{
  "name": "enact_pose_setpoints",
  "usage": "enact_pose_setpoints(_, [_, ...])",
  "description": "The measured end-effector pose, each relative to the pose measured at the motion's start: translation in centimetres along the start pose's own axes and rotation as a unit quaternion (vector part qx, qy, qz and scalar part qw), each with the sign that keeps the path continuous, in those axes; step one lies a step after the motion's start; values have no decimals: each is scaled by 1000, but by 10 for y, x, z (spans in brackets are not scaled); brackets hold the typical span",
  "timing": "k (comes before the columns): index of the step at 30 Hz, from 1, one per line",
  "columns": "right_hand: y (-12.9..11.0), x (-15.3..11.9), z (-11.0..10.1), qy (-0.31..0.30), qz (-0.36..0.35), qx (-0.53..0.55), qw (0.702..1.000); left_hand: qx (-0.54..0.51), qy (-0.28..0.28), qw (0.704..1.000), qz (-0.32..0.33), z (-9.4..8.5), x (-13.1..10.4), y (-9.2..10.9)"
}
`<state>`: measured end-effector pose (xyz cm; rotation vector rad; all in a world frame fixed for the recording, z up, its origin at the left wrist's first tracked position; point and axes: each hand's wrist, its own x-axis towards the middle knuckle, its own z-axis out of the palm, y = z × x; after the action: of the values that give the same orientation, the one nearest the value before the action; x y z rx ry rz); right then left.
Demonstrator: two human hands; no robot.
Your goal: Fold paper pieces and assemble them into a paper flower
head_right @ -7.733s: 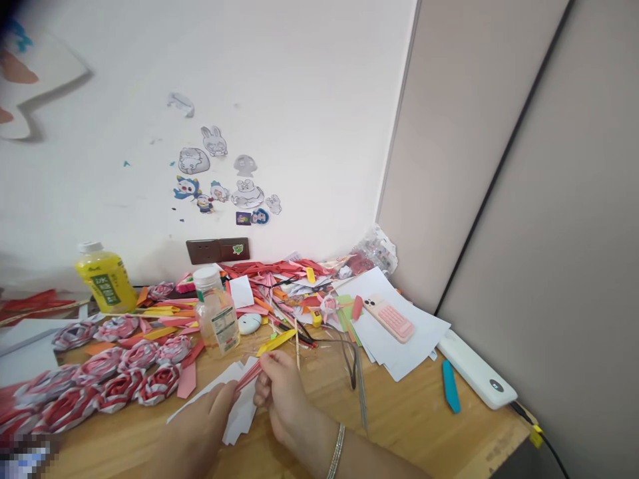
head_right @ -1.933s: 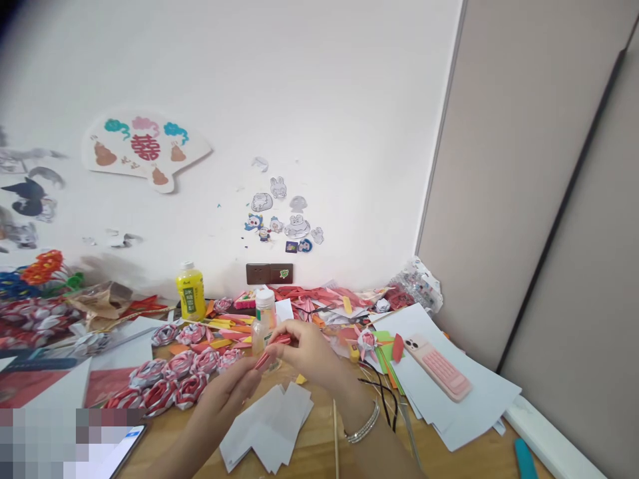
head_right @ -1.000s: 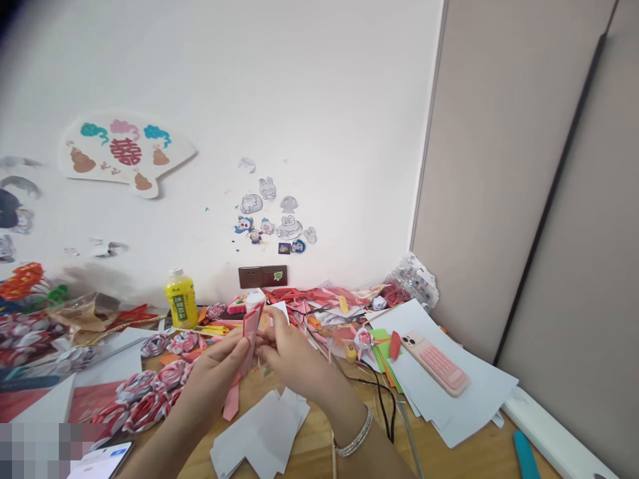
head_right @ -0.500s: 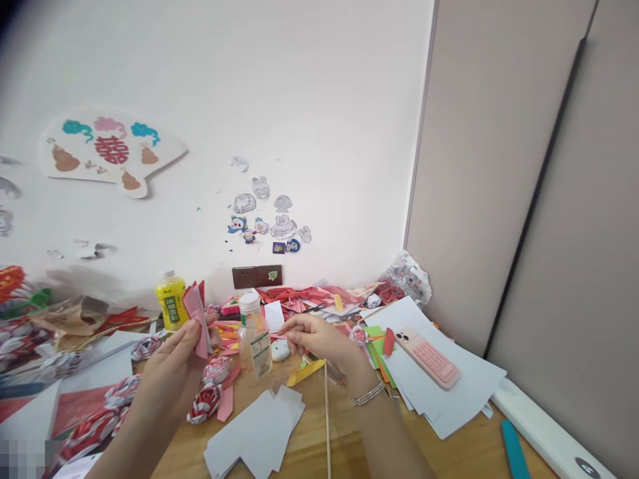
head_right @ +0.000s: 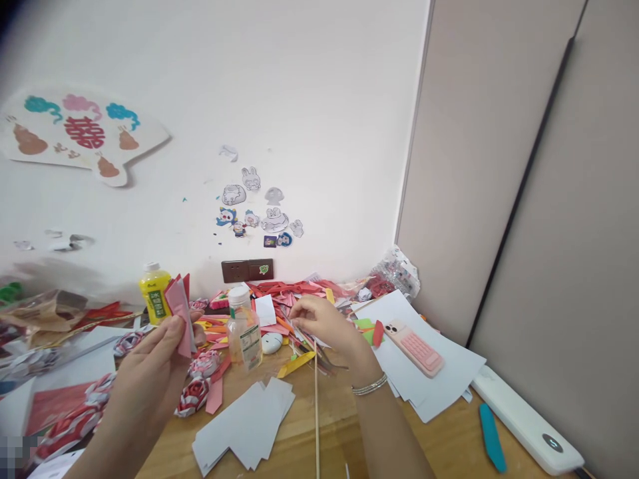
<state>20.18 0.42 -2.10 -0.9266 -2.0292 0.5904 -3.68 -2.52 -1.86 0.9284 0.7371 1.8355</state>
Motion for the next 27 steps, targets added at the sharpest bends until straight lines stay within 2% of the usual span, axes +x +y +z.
enact_pose_setpoints(3, [12,3,11,78,2,-46,996,-13,25,999,31,-2,4,4])
enact_pose_setpoints(5, [23,3,24,62,50,12,997,-19,46,998,44,-3,6,5])
enact_pose_setpoints(7, [30,1,37,-15,118,104,987,-16,46,998,50,-4,7,2])
enact_pose_setpoints(9, [30,-1,47,-120,146,200,961,-8,34,998,59,-4,7,-2])
enact_pose_setpoints(12, [20,-3,53,-271,126,323,898,-14,49,996,78,-3,8,-4])
enact_pose_setpoints(14, [15,-3,53,-321,111,390,856,-26,78,993,86,-2,9,-3])
enact_pose_setpoints(15, [14,-3,53,-325,107,419,841,-30,90,991,90,-2,10,-2])
enact_pose_setpoints(18, [20,-3,52,-279,92,472,832,-34,104,990,90,-2,13,2])
enact_pose_setpoints(21, [31,-5,51,-196,84,481,851,-45,122,988,87,-4,17,6])
enact_pose_setpoints(23, [36,-6,47,-144,95,462,870,-52,129,986,94,-7,19,11])
enact_pose_setpoints(25, [40,-7,41,-94,111,408,901,-53,125,985,108,-10,21,18])
enact_pose_setpoints(27, [42,-7,33,1,117,321,940,-29,124,984,124,-12,21,25])
